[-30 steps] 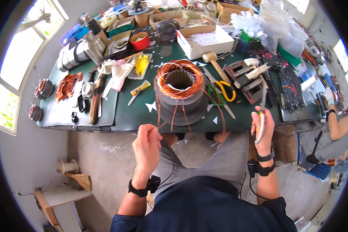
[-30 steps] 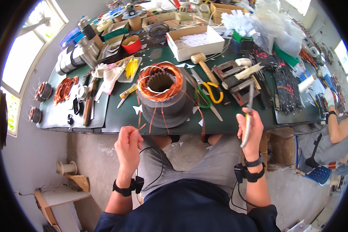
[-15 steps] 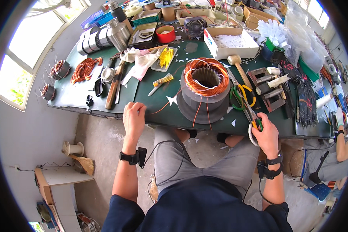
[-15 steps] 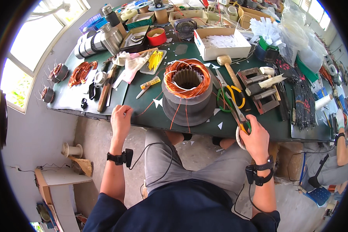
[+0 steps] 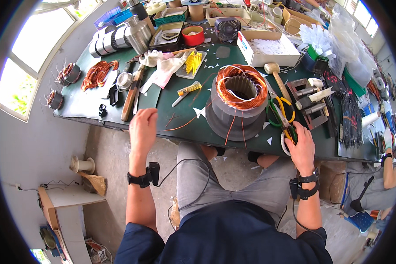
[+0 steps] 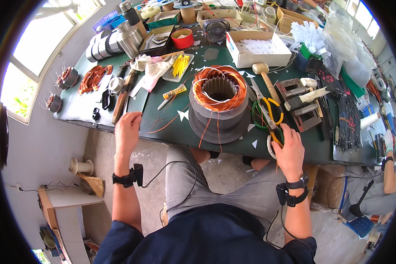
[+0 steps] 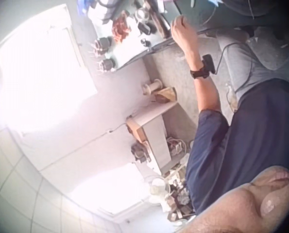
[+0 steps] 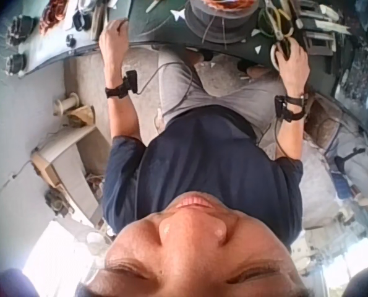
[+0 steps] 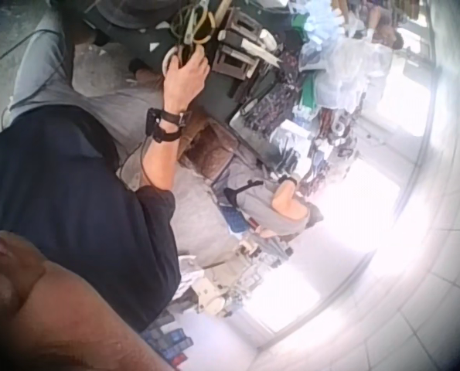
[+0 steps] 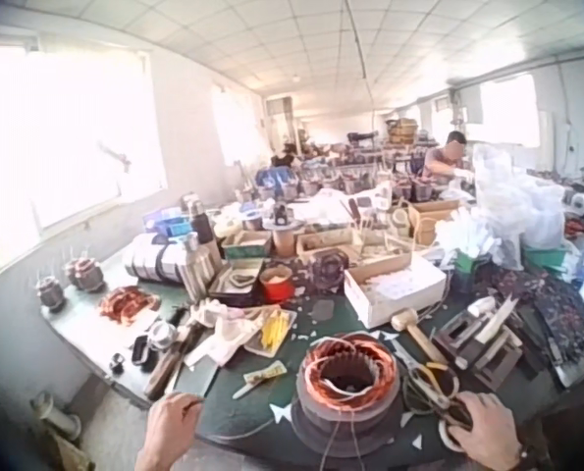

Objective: Tying and trimming wires on a motor stator during assembly.

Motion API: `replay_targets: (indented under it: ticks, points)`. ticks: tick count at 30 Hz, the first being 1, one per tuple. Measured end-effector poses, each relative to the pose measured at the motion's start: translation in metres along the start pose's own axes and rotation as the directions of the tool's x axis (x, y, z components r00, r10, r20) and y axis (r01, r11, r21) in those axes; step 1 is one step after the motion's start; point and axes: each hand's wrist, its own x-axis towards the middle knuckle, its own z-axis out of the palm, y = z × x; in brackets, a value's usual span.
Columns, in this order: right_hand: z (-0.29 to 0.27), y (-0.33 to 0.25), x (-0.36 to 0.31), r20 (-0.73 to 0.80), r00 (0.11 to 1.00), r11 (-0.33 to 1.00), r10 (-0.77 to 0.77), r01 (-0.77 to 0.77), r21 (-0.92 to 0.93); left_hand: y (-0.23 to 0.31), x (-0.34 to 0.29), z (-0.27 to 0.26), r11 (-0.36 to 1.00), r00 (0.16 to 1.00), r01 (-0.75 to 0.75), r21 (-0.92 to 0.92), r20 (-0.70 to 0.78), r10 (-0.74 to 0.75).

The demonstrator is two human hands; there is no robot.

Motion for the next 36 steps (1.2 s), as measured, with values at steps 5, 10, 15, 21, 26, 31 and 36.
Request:
replay_targets:
  ticks: [5, 10, 15, 21, 26, 31, 36]
  points:
    - [-0.005, 0.003, -0.002, -0.121, 0.991, 0.969, -0.052, 0.080, 0.234, 0.069, -0.007, -0.055, 0.998, 0.981, 0.022, 0.064, -0.196, -0.009]
    - [-0.025, -0.032, 0.019, -0.001, 0.990, 0.581, 0.144, -0.083, 0.810, 0.109, -0.033, -0.098, 0.845, 0.789, -0.333, -0.419, -0.615, 0.006]
    - [-0.028, -0.075, 0.029, 0.327, 0.945, 0.334, 0.018, -0.315, 0.889, 0.124, -0.009, -0.026, 0.907, 0.910, -0.406, 0.111, -0.049, 0.413]
    - [-0.004, -0.118, 0.006, 0.314, 0.943, 0.229, 0.108, -0.331, 0.915, 0.126, -0.020, 0.025, 0.957, 0.985, -0.125, -0.263, 0.083, 0.151]
    - [0.007, -0.122, 0.003, 0.207, 0.966, 0.289, 0.159, -0.245, 0.925, 0.128, -0.031, 0.028, 0.960, 0.992, -0.122, -0.252, 0.000, 0.127]
    - [0.009, -0.133, -0.002, 0.133, 0.986, 0.533, 0.100, -0.166, 0.829, 0.136, -0.042, 0.037, 0.914, 0.990, -0.098, -0.393, 0.055, 0.129]
    - [0.012, -0.143, -0.015, 0.040, 0.999, 0.680, -0.005, -0.026, 0.733, 0.156, -0.051, 0.042, 0.768, 0.959, 0.183, -0.614, 0.285, 0.000]
